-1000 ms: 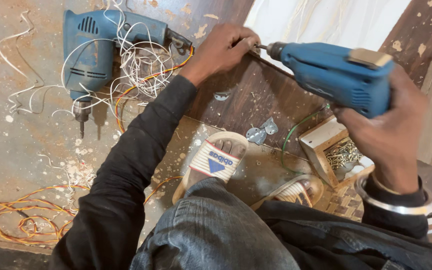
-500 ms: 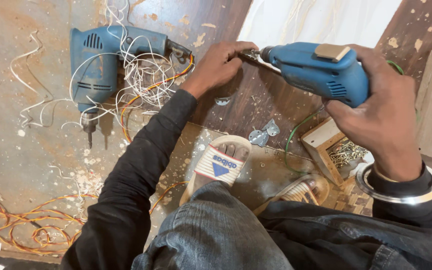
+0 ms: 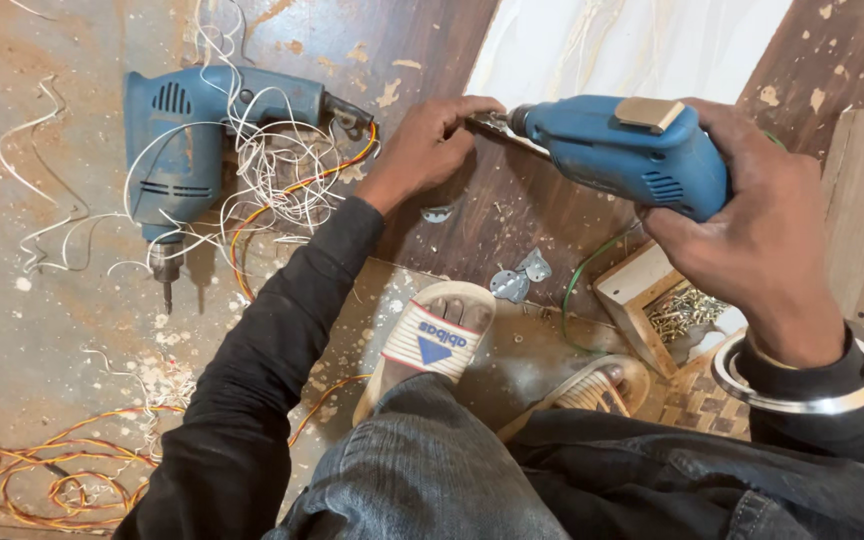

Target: The person sits on the workshop floor and uses a corded power drill to drive screws into white-faced wooden panels and small wooden box frames, attaching metal hinge plates. They pick screws one at a time from a wooden box of screws, position each screw with the drill, and reposition the panels between fastenings.

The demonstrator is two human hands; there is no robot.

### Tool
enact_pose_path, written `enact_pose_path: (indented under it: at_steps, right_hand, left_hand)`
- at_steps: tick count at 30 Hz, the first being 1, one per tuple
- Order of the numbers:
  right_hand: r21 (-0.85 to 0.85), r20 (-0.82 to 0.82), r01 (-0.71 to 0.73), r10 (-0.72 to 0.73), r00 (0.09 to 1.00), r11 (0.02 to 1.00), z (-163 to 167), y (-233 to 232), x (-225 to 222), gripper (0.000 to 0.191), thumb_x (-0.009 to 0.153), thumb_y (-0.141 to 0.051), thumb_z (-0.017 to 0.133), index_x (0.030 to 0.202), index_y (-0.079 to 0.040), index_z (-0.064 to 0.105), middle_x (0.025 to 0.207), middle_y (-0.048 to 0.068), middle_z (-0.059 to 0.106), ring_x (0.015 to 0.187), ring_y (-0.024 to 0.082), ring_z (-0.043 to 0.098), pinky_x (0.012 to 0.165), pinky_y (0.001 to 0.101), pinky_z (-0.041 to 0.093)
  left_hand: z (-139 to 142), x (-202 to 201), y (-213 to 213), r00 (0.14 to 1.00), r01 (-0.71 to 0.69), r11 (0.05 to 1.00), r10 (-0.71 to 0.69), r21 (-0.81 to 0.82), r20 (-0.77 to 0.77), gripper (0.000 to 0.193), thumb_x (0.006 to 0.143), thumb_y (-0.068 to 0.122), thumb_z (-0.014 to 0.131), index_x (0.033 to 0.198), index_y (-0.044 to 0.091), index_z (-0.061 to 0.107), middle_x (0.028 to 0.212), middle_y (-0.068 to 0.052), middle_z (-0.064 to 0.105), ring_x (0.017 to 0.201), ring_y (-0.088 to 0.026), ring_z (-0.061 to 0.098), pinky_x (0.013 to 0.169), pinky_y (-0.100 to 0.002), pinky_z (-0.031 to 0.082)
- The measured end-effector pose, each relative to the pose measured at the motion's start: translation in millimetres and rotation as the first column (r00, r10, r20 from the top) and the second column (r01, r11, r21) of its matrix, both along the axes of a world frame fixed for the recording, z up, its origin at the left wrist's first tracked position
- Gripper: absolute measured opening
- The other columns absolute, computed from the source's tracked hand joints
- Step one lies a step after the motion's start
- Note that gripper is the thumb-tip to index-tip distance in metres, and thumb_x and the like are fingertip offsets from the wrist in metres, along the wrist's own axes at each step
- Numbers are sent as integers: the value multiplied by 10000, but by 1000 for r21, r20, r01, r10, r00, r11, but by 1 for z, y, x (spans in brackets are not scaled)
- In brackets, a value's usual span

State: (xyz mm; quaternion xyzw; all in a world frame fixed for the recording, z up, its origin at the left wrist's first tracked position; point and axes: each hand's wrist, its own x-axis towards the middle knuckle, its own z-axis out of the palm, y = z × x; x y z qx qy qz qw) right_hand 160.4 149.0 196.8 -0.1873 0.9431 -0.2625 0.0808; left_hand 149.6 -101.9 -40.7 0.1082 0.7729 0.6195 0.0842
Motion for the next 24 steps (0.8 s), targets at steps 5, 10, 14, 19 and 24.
enact_pose_path:
  at_steps: [5,10,14,19,24]
  right_hand:
    - [89,-10,-59,61,998,994,1,0,-4,678,702,-83,747,1352,33,595,1035,259,730,902,347,747,851,408,595]
    - [237,92,-133,114,989,962,11,-11,-22,725,728,-135,759,1405,12,547,940,273,710,758,356,740,798,421,609]
    - [467,83,-222,207,975,856,25,-28,-43,676,758,-150,813,1380,-22,584,835,261,701,711,400,715,722,473,594]
    - [513,101,-269,254,962,815,39,-51,-60,564,788,-164,819,1307,-71,620,782,225,697,717,415,696,702,511,561]
    - [601,191,-282,208,959,748,45,-57,-74,621,806,-211,830,1366,-92,589,777,212,697,730,394,703,745,482,574]
  left_hand:
    - [1,0,0,999,-3,1000,3,11,-48,384,898,40,534,1245,63,698,861,-129,692,732,-135,626,732,-307,528]
    - [12,-2,-5,1000,-11,984,6,-180,-26,437,890,95,625,1326,124,649,682,-126,598,605,-244,572,609,-389,462]
    - [14,-5,-12,960,-74,869,-72,-489,-272,498,910,381,818,1239,123,547,690,-102,630,659,-324,636,600,-459,466]
    - [8,-17,-10,909,-112,870,-105,-479,-404,414,948,403,768,1126,129,515,841,-87,673,754,-321,668,629,-444,483]
    - [4,-20,-8,910,-96,887,-107,-453,-401,378,995,415,712,1111,111,519,853,-98,660,750,-320,660,624,-431,473]
